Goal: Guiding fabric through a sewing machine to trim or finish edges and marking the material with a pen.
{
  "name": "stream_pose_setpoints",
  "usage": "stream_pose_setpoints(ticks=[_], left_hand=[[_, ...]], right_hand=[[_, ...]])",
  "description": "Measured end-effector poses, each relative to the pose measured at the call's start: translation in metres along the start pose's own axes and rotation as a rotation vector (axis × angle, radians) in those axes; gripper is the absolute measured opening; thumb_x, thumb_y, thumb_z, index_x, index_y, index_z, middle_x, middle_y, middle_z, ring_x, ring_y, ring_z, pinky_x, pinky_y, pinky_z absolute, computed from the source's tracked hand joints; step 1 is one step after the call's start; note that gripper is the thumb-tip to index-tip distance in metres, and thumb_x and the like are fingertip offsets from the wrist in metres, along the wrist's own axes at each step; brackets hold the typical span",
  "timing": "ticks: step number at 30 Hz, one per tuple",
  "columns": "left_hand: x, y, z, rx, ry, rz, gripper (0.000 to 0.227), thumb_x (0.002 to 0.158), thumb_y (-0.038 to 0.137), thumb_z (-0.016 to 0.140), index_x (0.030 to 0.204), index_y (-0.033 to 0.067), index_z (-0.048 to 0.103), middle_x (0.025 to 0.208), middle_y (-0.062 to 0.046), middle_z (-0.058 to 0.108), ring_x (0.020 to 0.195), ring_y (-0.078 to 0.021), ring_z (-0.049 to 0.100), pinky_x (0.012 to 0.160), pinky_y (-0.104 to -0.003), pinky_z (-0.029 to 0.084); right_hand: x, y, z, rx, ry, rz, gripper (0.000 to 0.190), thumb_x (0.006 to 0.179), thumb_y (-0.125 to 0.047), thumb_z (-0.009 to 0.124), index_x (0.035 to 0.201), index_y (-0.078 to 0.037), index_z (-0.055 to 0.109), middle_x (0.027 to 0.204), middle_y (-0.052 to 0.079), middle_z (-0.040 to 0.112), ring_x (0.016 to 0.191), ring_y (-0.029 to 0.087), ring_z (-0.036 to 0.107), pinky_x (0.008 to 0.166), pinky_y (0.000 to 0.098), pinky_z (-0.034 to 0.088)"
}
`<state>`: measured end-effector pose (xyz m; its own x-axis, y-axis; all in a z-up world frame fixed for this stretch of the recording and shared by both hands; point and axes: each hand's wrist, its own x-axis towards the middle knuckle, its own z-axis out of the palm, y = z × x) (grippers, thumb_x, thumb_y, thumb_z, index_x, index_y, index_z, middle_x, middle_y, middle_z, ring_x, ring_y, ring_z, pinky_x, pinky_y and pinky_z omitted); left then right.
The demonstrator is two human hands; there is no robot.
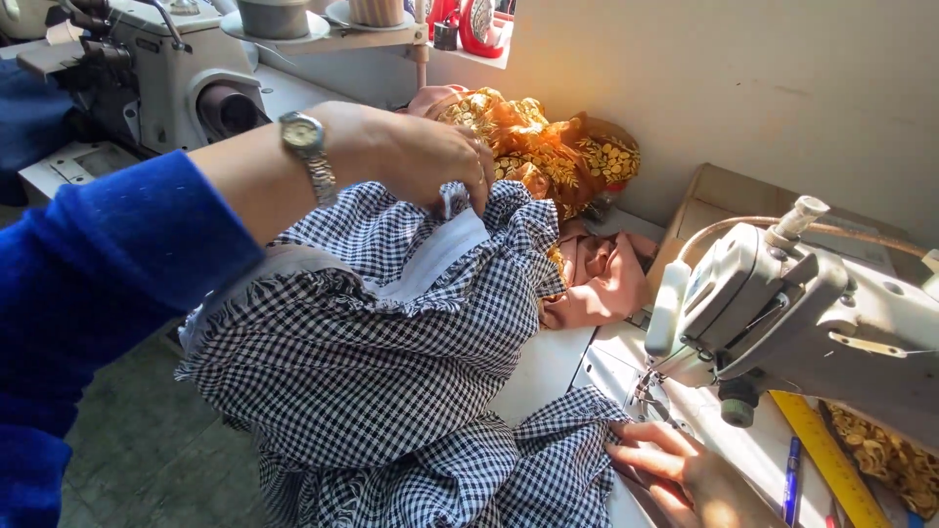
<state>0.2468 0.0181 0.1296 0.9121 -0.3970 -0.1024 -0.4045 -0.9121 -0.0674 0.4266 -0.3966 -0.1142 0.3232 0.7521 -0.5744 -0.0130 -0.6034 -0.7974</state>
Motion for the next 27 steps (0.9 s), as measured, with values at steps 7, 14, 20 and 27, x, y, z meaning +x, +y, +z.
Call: stream_pose_setpoints(ticks=[7,14,20,27], left_hand=[[0.006,0.057,-0.04,0.08,-0.277,-0.463,0.028,0.08,0.027,0.071,0.108,0.0317,0.07,0.109,0.01,0.057,0.117,-0.0138,0.051,0.106,-0.068,0.001],[-0.023,0.016,-0.034,0.406,0.501,-0.086,0.018,0.094,0.01,0.055,0.079,0.0098,0.064,0.085,-0.007,0.062,0.072,-0.0222,0.06,0.062,-0.035,0.053],[-0.055,0.11,-0.027,0.129,0.954,0.01,0.016,0.098,0.01,0.049,0.099,-0.004,0.057,0.101,-0.02,0.061,0.093,-0.0353,0.063,0.082,-0.045,0.051],[-0.082,0.151,0.059,-0.497,0.374,-0.058,0.02,0.091,0.003,0.046,0.105,0.0046,0.06,0.12,-0.011,0.06,0.111,-0.0256,0.063,0.094,-0.037,0.052]], right_hand=[[-0.012,-0.012,0.007,-0.491,-0.041,-0.308,0.059,0.077,0.002,0.048,0.129,-0.017,0.068,0.143,-0.012,0.049,0.134,0.003,0.049,0.119,0.028,0.024],[-0.019,-0.015,0.015,-0.007,0.077,-0.184,0.052,0.083,0.021,0.043,0.125,0.004,0.068,0.139,0.004,0.053,0.127,0.019,0.054,0.113,0.0325,0.036],[-0.061,-0.109,0.071,0.394,0.284,0.129,0.034,0.093,0.009,0.054,0.122,-0.003,0.066,0.13,0.003,0.06,0.122,0.015,0.054,0.105,0.0278,0.036],[-0.032,-0.019,0.026,-0.34,0.089,-0.539,0.041,0.076,0.005,0.07,0.113,-0.008,0.078,0.131,0.002,0.062,0.118,0.012,0.067,0.105,0.0257,0.051]])
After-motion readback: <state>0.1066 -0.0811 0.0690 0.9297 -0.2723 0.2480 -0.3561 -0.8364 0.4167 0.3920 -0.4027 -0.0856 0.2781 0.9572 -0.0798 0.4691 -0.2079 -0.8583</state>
